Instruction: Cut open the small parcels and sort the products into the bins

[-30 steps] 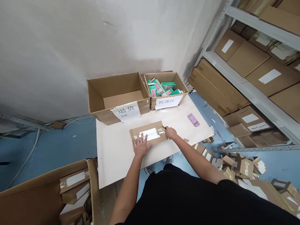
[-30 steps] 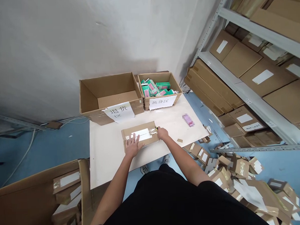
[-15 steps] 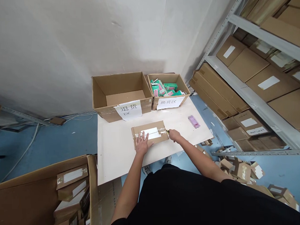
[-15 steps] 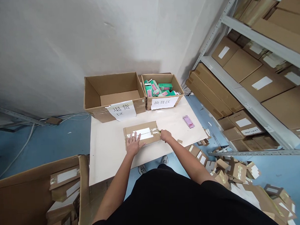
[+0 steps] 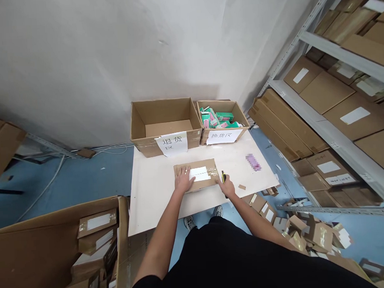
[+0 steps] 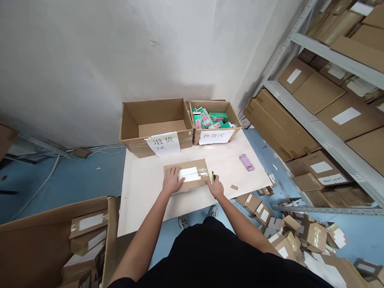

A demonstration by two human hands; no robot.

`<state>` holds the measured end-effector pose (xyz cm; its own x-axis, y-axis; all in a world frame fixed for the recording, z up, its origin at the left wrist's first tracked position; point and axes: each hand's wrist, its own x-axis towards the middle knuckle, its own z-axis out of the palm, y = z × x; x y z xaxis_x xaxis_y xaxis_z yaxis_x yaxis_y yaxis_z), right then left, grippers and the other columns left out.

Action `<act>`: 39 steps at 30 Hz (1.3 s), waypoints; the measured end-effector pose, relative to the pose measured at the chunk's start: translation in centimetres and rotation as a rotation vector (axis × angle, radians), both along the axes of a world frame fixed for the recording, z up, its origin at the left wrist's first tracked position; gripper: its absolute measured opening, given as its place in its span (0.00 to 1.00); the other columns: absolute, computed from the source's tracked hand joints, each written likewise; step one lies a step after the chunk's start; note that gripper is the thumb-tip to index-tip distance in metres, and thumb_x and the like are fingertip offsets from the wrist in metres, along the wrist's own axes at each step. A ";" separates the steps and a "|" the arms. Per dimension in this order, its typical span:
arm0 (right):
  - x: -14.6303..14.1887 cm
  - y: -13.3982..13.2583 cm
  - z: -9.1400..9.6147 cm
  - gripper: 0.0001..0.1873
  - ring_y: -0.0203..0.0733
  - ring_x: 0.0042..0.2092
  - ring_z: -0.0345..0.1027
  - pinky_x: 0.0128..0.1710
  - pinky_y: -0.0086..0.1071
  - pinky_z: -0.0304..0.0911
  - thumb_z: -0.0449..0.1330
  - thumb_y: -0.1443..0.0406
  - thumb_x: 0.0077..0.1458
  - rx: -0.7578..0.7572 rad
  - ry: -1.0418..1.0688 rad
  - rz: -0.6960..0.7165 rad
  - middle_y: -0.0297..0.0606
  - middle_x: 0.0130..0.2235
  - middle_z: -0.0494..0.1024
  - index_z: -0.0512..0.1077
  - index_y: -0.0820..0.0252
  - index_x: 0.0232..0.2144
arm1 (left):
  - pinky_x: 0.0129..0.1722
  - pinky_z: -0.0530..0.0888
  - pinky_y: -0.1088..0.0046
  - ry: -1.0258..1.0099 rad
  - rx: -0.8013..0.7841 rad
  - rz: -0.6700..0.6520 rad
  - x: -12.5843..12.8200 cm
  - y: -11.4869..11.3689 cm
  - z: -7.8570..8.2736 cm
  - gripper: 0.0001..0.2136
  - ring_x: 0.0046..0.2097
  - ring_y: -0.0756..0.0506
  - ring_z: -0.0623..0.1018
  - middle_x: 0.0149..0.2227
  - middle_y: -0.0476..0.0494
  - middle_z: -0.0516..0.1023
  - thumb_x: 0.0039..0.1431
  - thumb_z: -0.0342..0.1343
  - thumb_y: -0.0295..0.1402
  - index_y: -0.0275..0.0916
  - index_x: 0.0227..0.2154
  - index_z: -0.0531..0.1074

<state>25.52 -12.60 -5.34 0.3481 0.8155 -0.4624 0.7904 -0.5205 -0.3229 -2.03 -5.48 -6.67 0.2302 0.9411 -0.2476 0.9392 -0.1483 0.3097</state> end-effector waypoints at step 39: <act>1.0 12.7 2.2 0.32 0.51 0.54 0.75 0.49 0.35 0.66 0.64 0.52 0.64 0.220 0.003 0.040 0.48 0.54 0.79 0.59 0.57 0.62 | 0.62 0.67 0.49 0.238 -0.145 -0.352 2.1 -3.4 2.0 0.56 0.65 0.26 0.69 0.63 0.28 0.73 0.47 0.73 0.52 0.47 0.75 0.50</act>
<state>26.49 0.13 -3.13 0.3124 0.9100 -0.2726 0.8081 -0.4054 -0.4273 0.03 -8.89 -4.70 0.4508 0.7675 -0.4557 0.8870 -0.4424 0.1324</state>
